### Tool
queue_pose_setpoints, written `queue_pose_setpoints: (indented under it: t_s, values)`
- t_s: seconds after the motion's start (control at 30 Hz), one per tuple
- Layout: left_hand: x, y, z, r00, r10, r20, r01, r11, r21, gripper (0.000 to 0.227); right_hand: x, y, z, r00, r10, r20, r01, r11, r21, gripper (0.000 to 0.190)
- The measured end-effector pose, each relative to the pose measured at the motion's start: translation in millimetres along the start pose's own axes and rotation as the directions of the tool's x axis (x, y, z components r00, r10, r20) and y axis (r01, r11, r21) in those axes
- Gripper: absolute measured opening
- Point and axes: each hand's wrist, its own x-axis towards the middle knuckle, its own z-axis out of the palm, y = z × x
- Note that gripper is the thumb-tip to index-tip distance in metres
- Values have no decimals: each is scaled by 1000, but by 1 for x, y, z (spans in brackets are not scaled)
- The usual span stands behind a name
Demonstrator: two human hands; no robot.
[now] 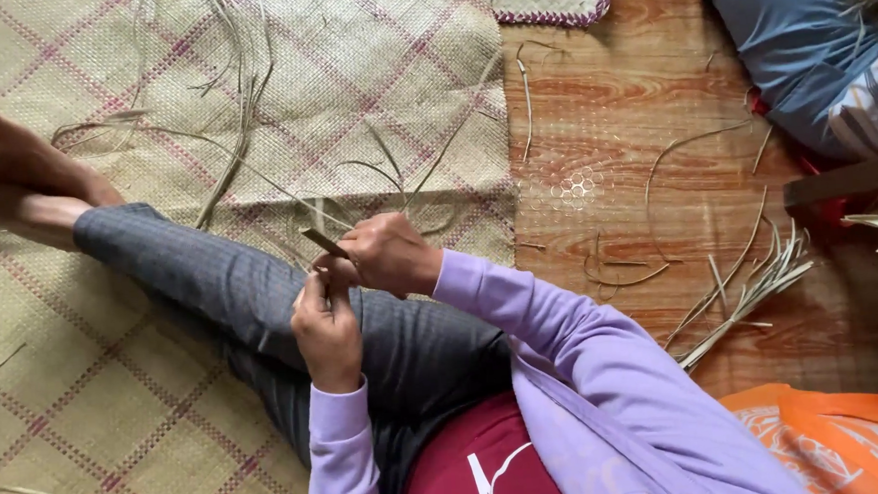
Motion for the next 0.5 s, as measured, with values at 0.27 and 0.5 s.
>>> queue_pose_setpoints:
  t_s: [0.27,0.5]
  values:
    - [2,-4,-5,983,33,178,-25,999,-42,14,5,0,-2,1000,-16,27,16,1000,7,45]
    - [1,5,0,951,-106,291,171,963,-209,20,-2,7,3,998,30,61,-32,999,42,44]
